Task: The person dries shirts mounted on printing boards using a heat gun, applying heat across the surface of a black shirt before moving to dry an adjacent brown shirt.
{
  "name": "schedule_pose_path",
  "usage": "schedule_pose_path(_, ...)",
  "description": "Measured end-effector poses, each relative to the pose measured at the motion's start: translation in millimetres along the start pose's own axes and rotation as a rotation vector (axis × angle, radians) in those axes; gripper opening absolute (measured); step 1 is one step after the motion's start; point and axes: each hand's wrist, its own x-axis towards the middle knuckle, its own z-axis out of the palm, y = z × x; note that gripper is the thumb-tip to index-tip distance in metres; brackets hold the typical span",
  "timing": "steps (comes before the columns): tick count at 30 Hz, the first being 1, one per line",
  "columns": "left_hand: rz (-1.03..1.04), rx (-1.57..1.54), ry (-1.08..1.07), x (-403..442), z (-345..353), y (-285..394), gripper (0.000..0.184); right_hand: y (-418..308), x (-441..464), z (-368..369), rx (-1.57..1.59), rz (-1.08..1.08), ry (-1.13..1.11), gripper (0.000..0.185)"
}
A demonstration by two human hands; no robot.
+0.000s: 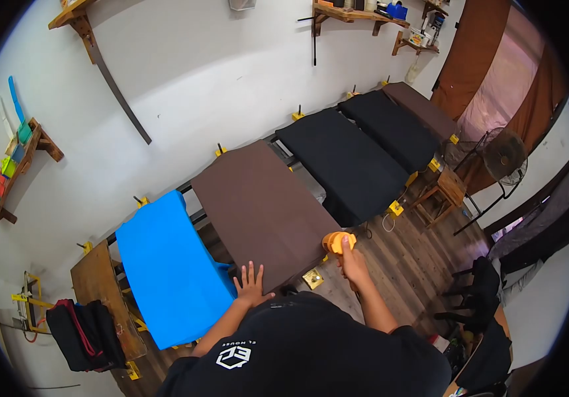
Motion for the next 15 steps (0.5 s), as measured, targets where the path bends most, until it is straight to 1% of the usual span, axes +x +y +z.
schedule_pose_path(1,-0.005,0.014,-0.020,-1,-3,1,0.130,-21,-14,-6,0.130,0.086,-0.038,0.104)
schedule_pose_path(3,-0.003,0.006,-0.030,-5,-7,1,0.131,-13,-13,7,-0.048,-0.025,0.002,0.103)
schedule_pose_path(4,-0.001,-0.002,-0.037,-5,-8,4,0.131,-11,-18,14,-0.219,-0.142,0.017,0.103)
schedule_pose_path(5,-0.001,-0.011,-0.036,-5,-11,6,0.131,-9,-17,17,-0.207,-0.139,-0.080,0.102)
schedule_pose_path(7,-0.008,-0.002,-0.051,-5,-11,6,0.131,-35,-38,16,0.062,0.095,-0.257,0.101)
schedule_pose_path(8,-0.012,-0.008,-0.050,-5,-10,6,0.131,-38,-45,21,-0.001,0.020,-0.260,0.101)
schedule_pose_path(9,-0.021,0.005,-0.057,-3,-9,7,0.131,-31,-44,28,-0.169,-0.202,-0.208,0.099)
schedule_pose_path(11,-0.033,0.016,-0.059,1,-8,7,0.132,-23,-32,27,-0.155,-0.098,-0.314,0.098)
schedule_pose_path(12,-0.047,0.020,-0.070,2,-9,8,0.132,-45,-41,13,0.059,0.063,-0.407,0.095)
schedule_pose_path(13,-0.064,0.023,-0.083,2,-8,10,0.133,-42,-37,9,0.052,0.063,-0.413,0.095)
schedule_pose_path(15,-0.091,0.018,-0.120,4,-10,13,0.134,-32,-25,4,-0.278,-0.294,-0.179,0.096)
